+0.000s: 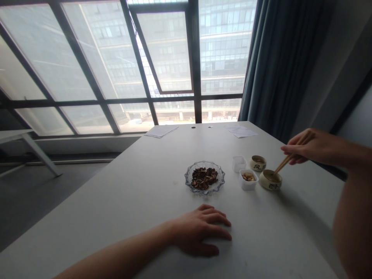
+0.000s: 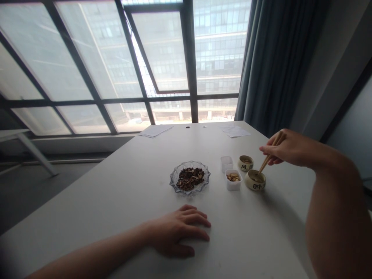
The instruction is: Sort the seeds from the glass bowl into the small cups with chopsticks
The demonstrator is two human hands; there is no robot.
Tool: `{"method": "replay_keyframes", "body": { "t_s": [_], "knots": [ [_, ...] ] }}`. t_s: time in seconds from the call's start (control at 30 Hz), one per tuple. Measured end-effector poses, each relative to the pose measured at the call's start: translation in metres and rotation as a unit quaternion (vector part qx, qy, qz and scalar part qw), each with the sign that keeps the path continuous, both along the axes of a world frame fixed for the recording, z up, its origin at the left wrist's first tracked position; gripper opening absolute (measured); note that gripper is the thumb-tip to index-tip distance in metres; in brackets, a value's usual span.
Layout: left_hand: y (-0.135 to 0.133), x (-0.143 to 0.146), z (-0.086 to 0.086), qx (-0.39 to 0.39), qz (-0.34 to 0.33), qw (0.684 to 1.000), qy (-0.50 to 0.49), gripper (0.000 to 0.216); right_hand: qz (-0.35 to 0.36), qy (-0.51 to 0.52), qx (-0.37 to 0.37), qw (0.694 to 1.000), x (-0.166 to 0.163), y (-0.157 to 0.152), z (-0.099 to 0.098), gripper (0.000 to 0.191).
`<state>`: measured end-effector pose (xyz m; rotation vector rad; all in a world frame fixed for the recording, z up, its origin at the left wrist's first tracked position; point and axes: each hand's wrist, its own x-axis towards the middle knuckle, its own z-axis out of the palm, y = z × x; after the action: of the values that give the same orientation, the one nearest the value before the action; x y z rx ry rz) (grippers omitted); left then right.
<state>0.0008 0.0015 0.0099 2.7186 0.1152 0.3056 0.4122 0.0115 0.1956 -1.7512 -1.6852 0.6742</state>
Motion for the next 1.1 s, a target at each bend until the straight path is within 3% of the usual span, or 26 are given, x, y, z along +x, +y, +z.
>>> {"method": "replay_keyframes", "body": {
  "t_s": [0.1, 0.43, 0.67, 0.8, 0.9, 1.03, 1.1],
  "knots": [
    [0.0, 0.0, 0.0, 0.001, 0.001, 1.0, -0.001, 0.054, -0.003, 0.006, -0.034, 0.999, -0.007, 0.006, -0.001, 0.032],
    [-0.001, 0.0, 0.0, 0.001, -0.001, 1.0, -0.005, 0.053, -0.004, 0.004, -0.022, 1.0, -0.028, 0.022, -0.01, 0.031],
    [-0.001, 0.0, -0.002, -0.005, 0.001, 1.0, -0.014, 0.053, 0.014, -0.002, 0.1, 0.995, -0.015, 0.012, -0.004, 0.031],
    [0.0, -0.001, -0.003, -0.002, 0.0, 1.0, -0.015, 0.054, -0.019, 0.042, 0.167, 0.985, -0.035, 0.005, 0.0, 0.032],
    [0.0, -0.001, -0.002, 0.0, 0.001, 1.0, -0.013, 0.054, 0.052, 0.076, 0.19, 0.977, -0.066, 0.007, -0.005, 0.038],
    [0.0, 0.0, -0.002, 0.007, 0.001, 1.0, -0.01, 0.053, 0.192, 0.081, 0.159, 0.965, -0.109, 0.018, -0.023, 0.048],
    [0.0, 0.0, -0.002, 0.008, -0.001, 1.0, -0.011, 0.053, 0.228, 0.07, 0.144, 0.96, -0.125, 0.025, -0.034, 0.049]
  ]
}}
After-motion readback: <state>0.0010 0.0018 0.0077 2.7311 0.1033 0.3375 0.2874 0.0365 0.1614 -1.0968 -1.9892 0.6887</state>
